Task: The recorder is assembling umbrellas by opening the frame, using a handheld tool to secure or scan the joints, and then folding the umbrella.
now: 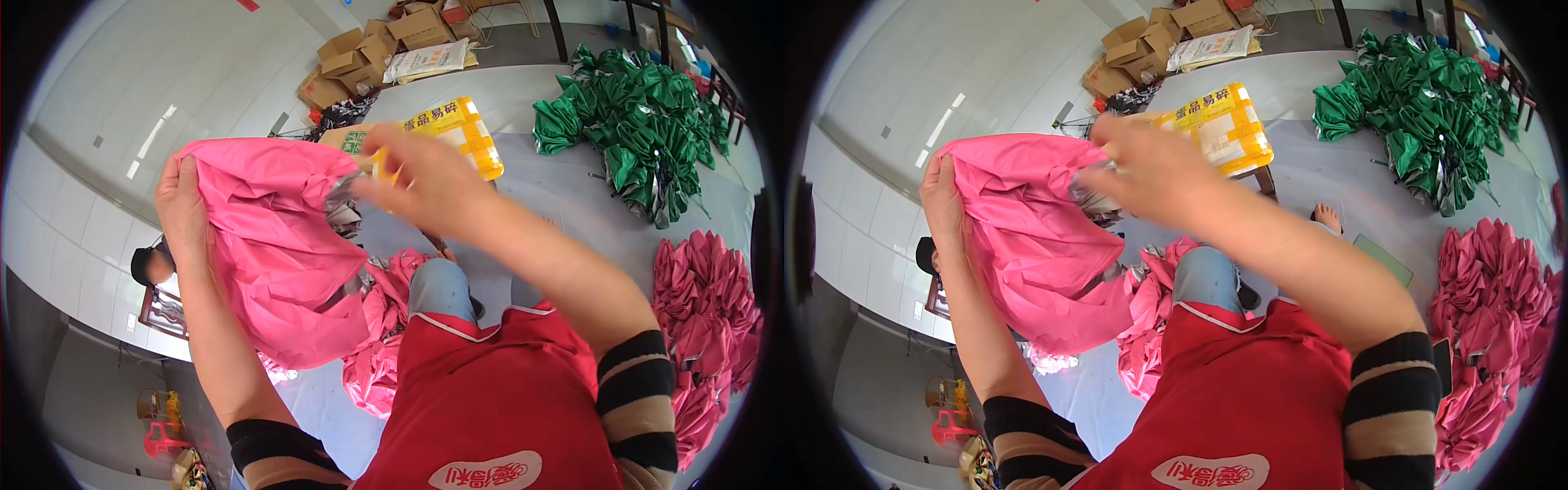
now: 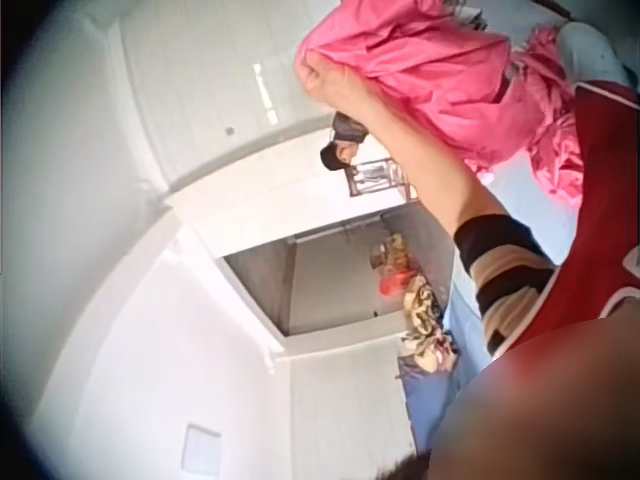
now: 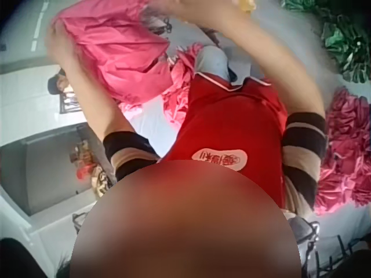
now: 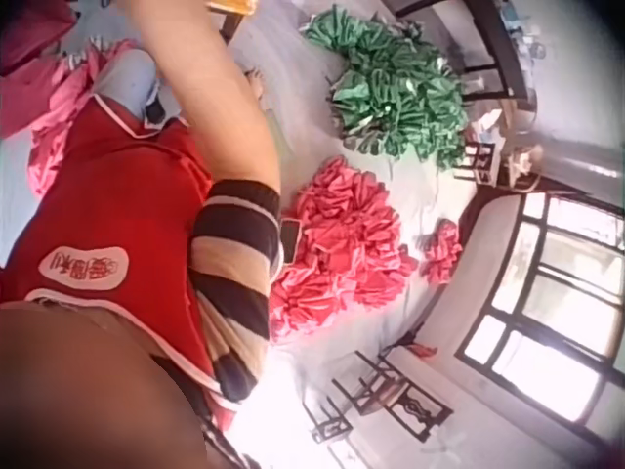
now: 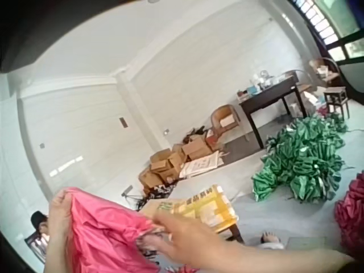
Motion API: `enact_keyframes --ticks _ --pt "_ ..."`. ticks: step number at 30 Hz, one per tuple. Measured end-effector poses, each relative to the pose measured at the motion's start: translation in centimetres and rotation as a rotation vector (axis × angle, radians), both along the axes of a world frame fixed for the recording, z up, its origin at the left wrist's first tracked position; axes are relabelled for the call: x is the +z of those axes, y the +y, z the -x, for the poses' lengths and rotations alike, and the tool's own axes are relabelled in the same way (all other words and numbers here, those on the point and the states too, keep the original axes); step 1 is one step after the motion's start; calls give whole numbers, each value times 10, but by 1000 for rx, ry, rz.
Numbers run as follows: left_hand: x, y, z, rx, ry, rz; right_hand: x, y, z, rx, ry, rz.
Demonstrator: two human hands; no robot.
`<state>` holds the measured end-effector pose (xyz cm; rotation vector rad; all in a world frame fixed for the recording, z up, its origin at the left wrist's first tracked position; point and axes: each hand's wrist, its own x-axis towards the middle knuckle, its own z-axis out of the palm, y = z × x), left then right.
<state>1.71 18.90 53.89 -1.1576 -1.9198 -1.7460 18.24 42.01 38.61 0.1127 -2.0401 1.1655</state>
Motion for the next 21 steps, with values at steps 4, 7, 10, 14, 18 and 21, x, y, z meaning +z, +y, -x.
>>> enact_keyframes --ticks 4,7,10,14,18,21 --pt "9 22 -26 35 39 65 18 -38 37 51 -73 102" --pt "13 22 -34 34 222 141 30 -13 59 -79 90 189" --pt "9 13 -36 130 186 218 36 67 41 -16 74 343" --pt "4 20 -49 57 -70 55 5 150 -12 -405 111 326" --pt "4 57 -90 -97 -473 -214 -93 100 -43 75 -798 159" --pt "-11 68 -119 0 -109 -155 -150 19 -53 572 -981 803"
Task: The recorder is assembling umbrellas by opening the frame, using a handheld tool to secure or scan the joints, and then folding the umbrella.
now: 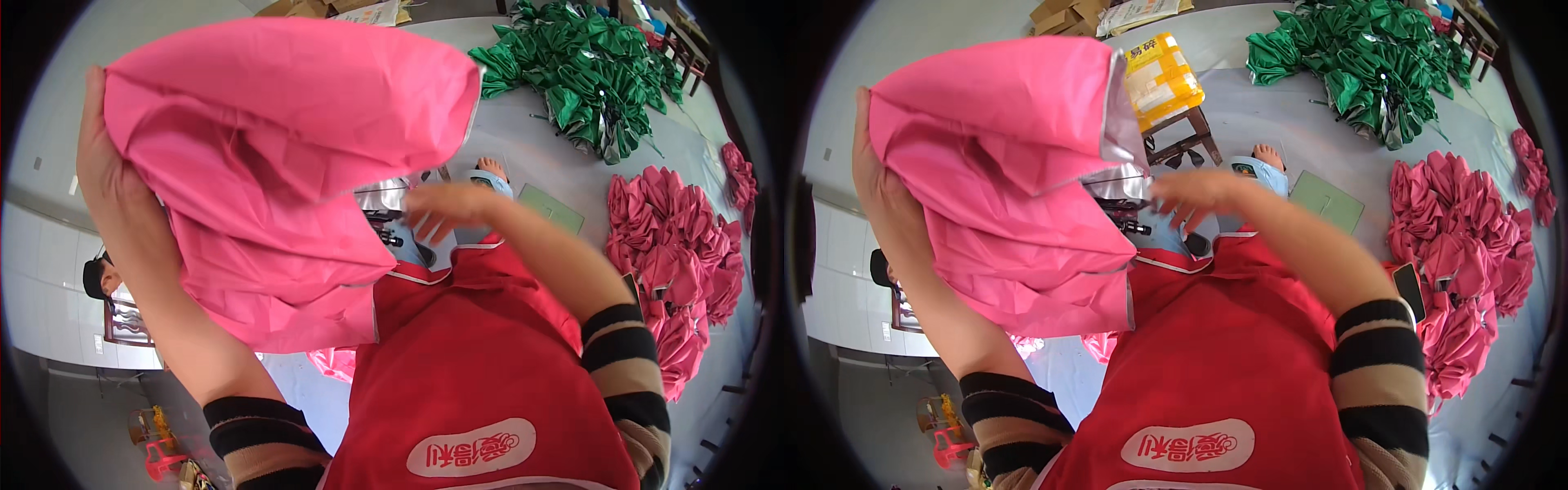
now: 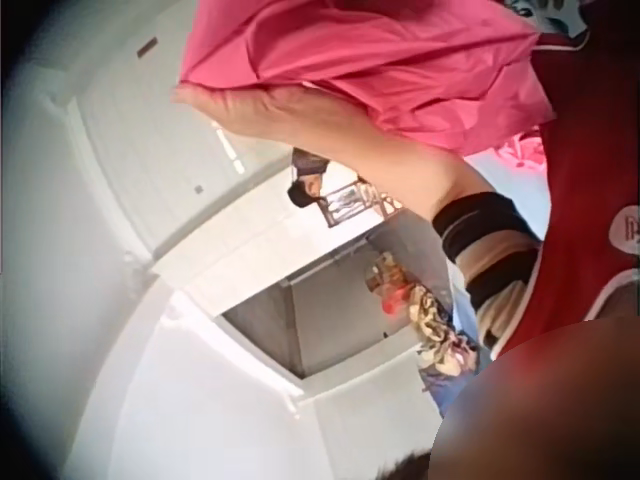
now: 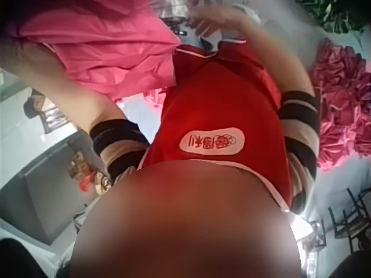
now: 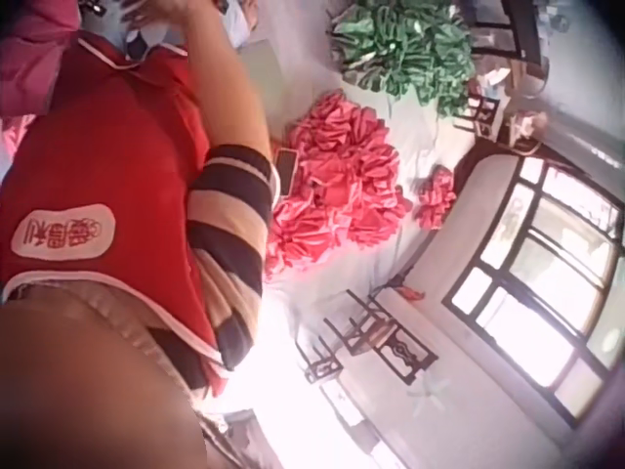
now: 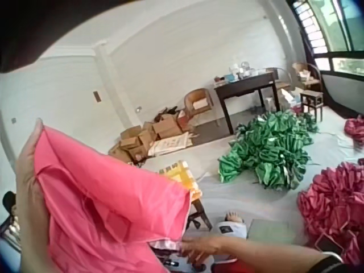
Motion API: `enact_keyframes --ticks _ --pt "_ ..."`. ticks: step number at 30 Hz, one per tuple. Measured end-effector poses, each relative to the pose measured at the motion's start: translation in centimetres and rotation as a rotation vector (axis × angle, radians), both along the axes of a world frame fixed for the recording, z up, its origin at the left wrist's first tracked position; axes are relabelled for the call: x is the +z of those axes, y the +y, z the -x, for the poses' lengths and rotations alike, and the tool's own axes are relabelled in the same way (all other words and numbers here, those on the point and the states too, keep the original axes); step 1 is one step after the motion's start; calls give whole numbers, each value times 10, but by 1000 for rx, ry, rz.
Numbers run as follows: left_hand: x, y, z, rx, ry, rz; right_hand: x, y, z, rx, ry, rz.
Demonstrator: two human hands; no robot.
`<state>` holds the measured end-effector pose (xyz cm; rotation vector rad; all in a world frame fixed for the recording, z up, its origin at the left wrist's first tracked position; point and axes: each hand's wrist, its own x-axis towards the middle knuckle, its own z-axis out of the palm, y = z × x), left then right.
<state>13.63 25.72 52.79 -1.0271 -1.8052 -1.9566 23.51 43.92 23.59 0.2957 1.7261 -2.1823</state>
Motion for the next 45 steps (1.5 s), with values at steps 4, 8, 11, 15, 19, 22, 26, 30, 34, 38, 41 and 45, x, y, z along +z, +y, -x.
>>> enact_keyframes --ticks 4,8,11,15,19,22,26,30,34,38,41,45 --pt "-3 -19 3 136 680 293 -12 -52 1 -4 181 400" --pt "11 -61 49 50 401 208 33 -24 -6 -131 310 511" --pt "-19 -96 96 100 330 83 86 -6 -15 -300 408 -75" --pt "-111 -125 145 6 -350 -299 153 -6 -20 -448 907 -641" --pt "-192 -114 115 486 -471 -276 186 -21 -13 -456 872 -997" --pt "-229 -97 47 401 38 -74 190 -27 -10 -365 761 -1417" --pt "-235 -50 3 -5 542 199 187 -28 -12 -202 798 -1623" --pt "-219 -12 10 -311 581 391 181 -22 -17 -72 642 -1682" --pt "-241 -8 15 -486 365 465 161 -4 -19 -70 591 -1722" --pt "-277 -31 34 -423 497 539 140 21 -19 -118 424 -1679" --pt "-283 -65 61 -274 527 842 138 40 -20 -189 372 -1700" --pt "-265 -86 92 91 584 913 134 59 -18 -211 293 -1664"
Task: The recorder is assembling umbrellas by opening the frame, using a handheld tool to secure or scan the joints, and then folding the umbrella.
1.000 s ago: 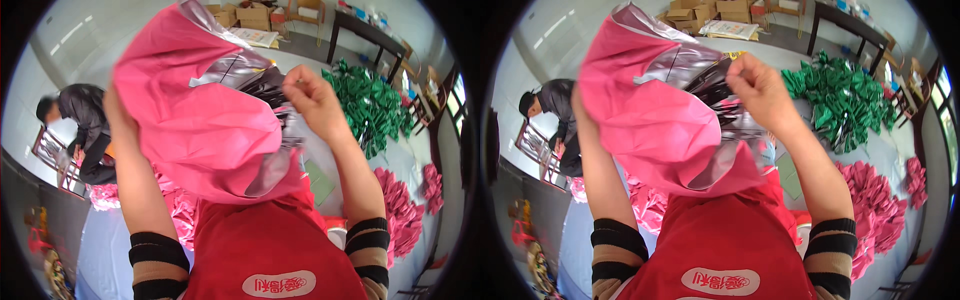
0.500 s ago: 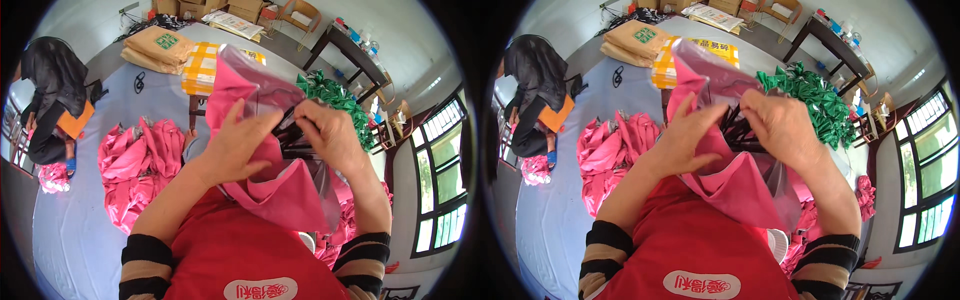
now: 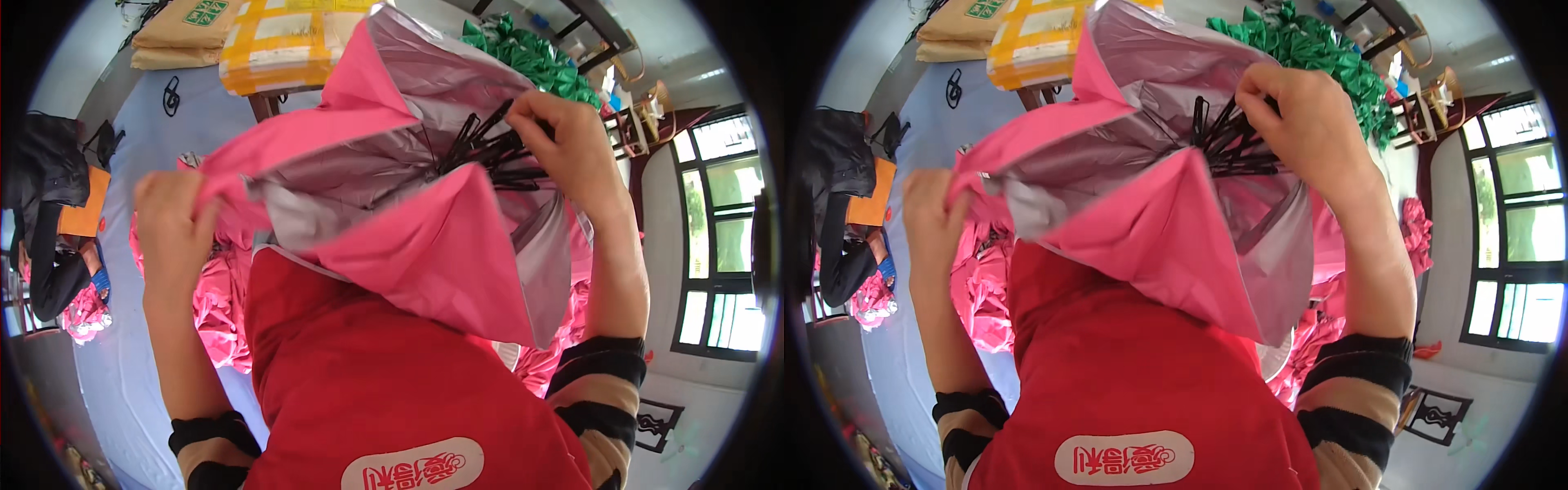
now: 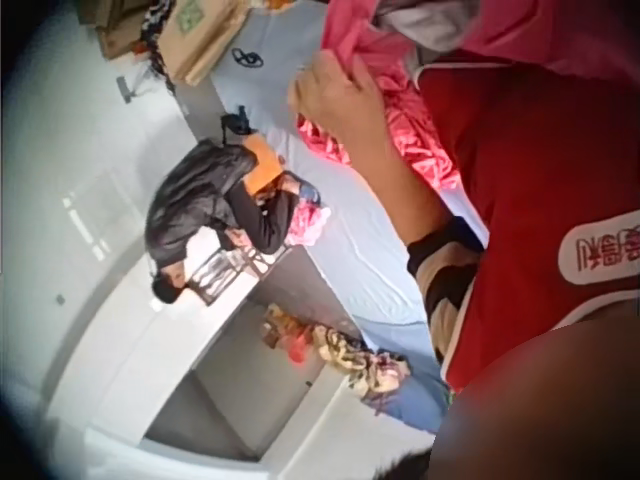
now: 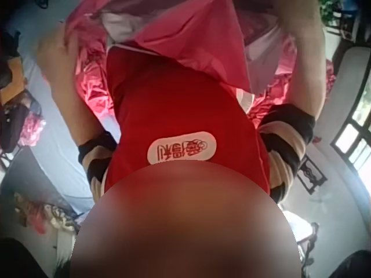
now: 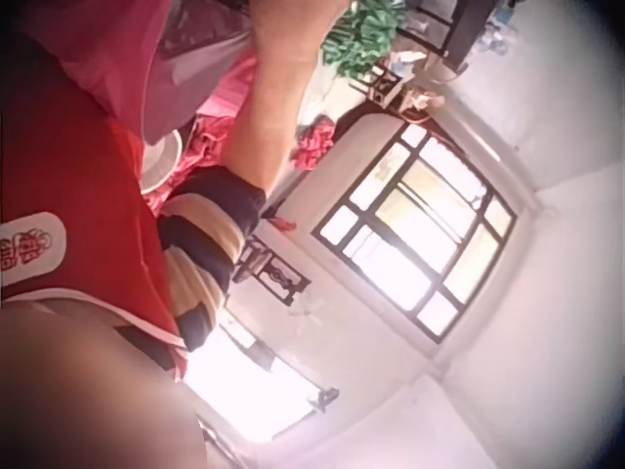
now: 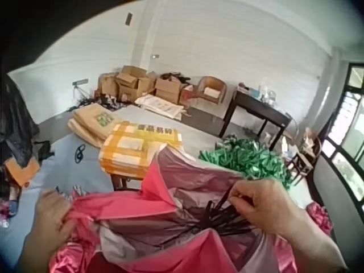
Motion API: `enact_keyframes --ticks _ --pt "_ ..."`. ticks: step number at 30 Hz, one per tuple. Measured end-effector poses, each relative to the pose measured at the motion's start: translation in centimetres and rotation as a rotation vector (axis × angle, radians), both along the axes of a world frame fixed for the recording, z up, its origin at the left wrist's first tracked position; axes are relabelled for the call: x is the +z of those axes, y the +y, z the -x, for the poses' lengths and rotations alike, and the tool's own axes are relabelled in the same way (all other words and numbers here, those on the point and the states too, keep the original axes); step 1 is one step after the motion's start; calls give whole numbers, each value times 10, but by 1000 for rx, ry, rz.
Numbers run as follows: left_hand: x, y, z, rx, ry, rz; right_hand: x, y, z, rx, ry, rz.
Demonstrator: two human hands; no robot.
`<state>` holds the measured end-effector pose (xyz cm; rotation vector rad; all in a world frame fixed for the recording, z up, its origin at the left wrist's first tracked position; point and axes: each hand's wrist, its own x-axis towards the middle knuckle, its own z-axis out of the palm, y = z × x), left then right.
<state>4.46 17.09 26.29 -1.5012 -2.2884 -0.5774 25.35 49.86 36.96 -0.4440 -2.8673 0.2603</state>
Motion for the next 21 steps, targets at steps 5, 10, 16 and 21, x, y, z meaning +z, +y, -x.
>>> enact_keyframes --ticks 5,10,16,21 --pt "17 46 -32 228 72 -343 -31 4 11 52 76 86" --pt "21 103 -100 -323 -394 -489 -25 0 1 17 104 157" --pt "16 120 -94 -306 -823 -63 -7 6 -8 -83 192 211" --pt "15 83 -75 -129 -877 -324 -27 17 -11 -92 133 108"
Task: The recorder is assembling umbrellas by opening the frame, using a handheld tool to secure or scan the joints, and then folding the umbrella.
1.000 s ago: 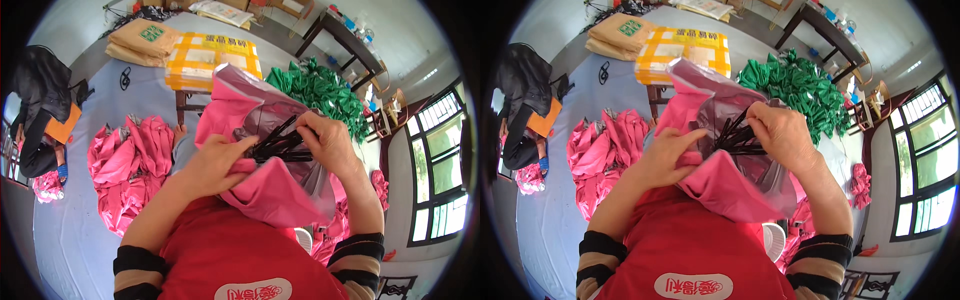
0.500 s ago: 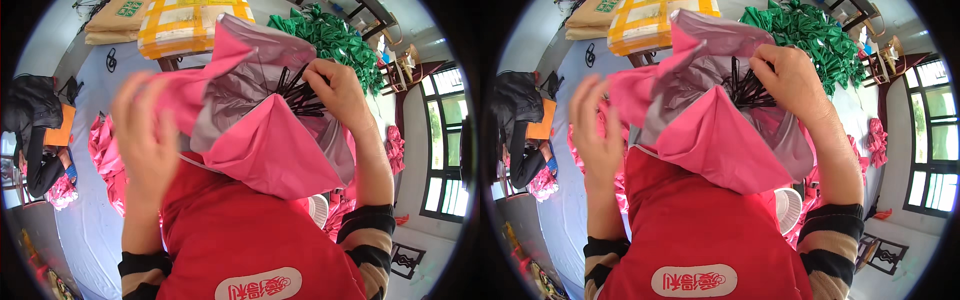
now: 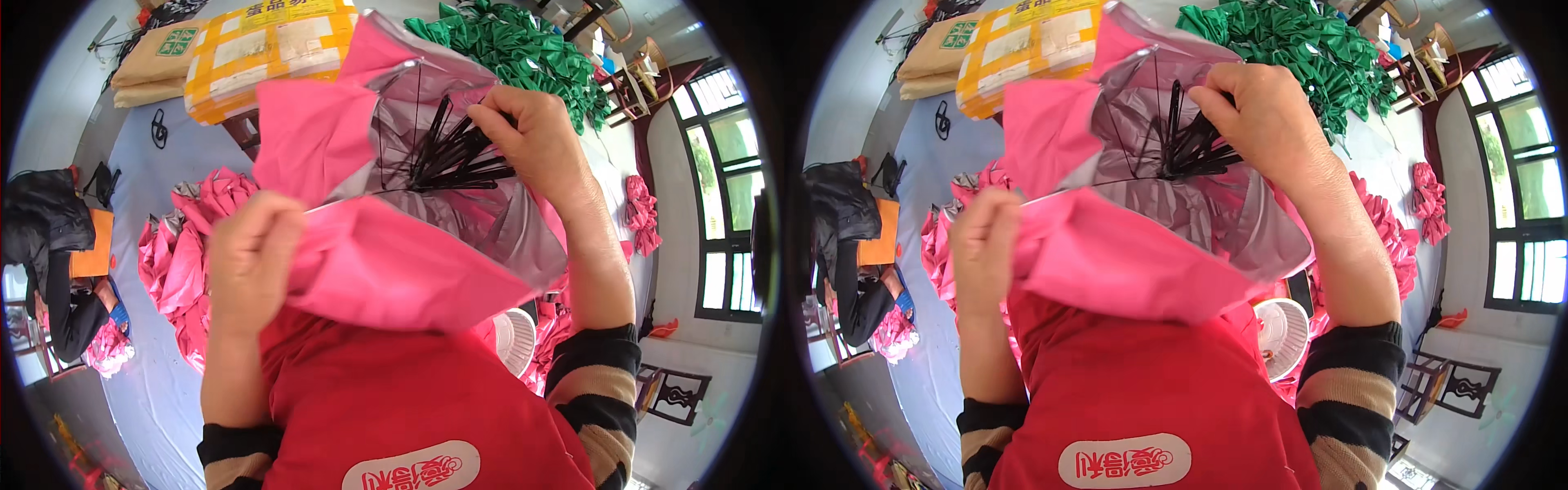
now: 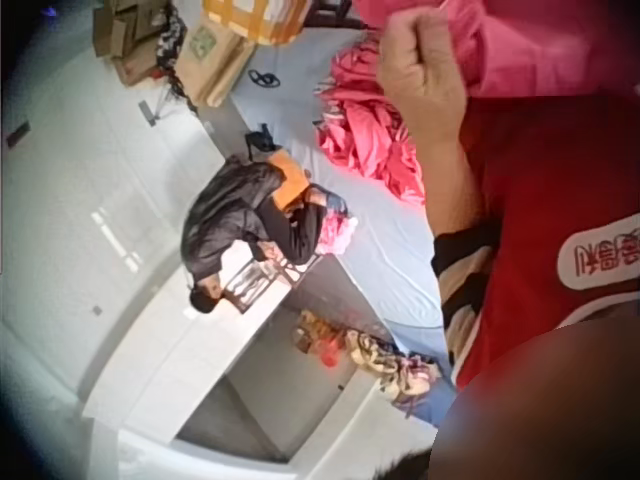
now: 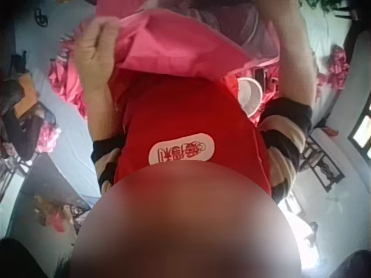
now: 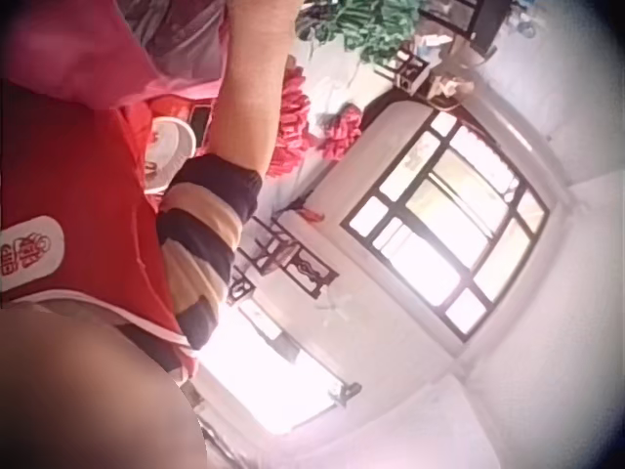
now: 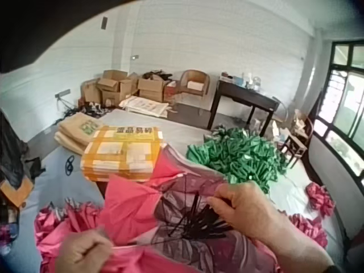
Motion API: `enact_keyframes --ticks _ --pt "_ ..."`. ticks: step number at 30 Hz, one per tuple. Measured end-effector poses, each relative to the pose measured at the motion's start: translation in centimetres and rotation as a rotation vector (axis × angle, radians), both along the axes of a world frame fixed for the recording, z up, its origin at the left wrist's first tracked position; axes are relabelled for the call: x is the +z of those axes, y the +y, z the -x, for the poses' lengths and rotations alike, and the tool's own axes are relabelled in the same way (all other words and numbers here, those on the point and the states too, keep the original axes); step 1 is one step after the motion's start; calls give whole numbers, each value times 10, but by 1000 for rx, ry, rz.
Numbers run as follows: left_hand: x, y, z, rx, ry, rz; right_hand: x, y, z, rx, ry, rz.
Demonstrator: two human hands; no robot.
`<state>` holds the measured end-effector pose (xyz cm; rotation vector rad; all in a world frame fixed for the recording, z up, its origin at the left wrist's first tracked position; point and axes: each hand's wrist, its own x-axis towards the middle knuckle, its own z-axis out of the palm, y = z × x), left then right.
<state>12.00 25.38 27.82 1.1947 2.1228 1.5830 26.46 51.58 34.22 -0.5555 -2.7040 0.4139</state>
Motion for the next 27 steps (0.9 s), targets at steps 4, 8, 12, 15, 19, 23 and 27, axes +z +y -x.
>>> enact_keyframes --ticks 4,8,12,15,19,23,27 --pt "14 -6 45 298 223 158 4 10 -10 78 -54 277" --pt "30 20 33 420 1018 -40 10 11 -3 152 -78 469" --pt "32 41 -60 -288 434 -198 5 8 13 167 -120 338" --pt "19 58 -87 -314 324 -180 1 7 20 228 -76 227" --pt "-1 62 -71 -303 -174 51 2 10 18 211 -71 239" --pt "-13 68 -65 -363 -567 -36 -3 5 18 205 -62 281" --pt "-14 78 -75 -390 -800 -129 -10 -2 23 249 -23 176"
